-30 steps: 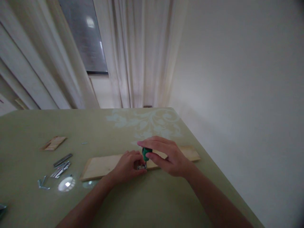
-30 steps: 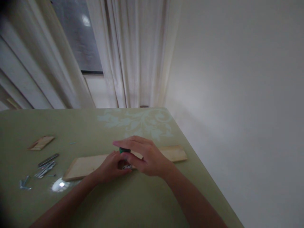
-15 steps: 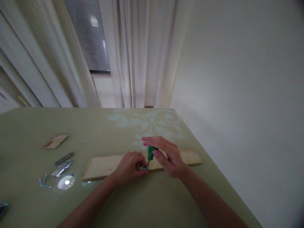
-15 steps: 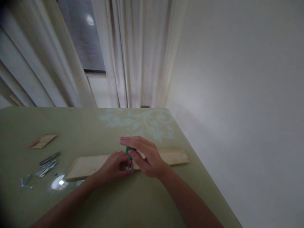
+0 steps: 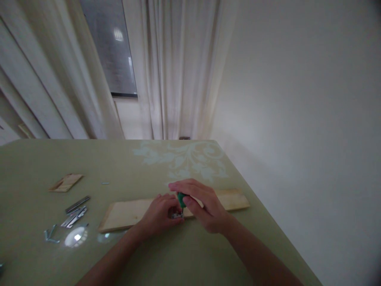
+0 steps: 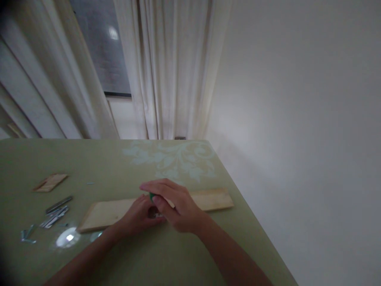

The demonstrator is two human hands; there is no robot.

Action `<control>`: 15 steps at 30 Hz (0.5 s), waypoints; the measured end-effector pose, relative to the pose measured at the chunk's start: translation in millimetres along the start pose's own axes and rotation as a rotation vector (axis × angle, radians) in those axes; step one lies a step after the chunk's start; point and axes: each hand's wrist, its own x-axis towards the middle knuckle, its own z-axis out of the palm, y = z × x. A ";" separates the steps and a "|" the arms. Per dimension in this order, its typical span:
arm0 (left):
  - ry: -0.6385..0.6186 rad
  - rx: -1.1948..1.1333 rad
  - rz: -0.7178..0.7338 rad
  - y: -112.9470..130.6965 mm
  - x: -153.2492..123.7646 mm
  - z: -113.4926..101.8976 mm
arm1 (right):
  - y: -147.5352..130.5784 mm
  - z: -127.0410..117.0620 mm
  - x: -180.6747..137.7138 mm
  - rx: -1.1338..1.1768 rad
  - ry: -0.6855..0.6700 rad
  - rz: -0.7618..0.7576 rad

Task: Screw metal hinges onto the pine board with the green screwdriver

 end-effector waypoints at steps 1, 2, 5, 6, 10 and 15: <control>-0.002 0.014 0.009 -0.3 0.1 -1.0 | 2.5 -2.8 1.9 0.031 0.009 0.026; -0.009 0.017 0.011 -0.5 0.2 -2.3 | 5.6 -4.5 3.5 0.047 0.042 0.048; -0.045 -0.011 0.022 -1.7 1.2 -7.0 | 14.6 -2.5 4.9 0.019 0.207 0.086; -0.062 -0.029 0.028 -2.3 1.6 -8.4 | 16.4 -0.3 4.6 -0.005 0.254 0.096; -0.104 -0.134 0.016 -4.7 2.5 -12.5 | 14.6 2.3 3.5 -0.080 0.305 0.100; -0.117 -0.143 0.054 -3.7 2.2 -16.5 | 10.1 -17.8 5.7 0.036 -0.009 0.109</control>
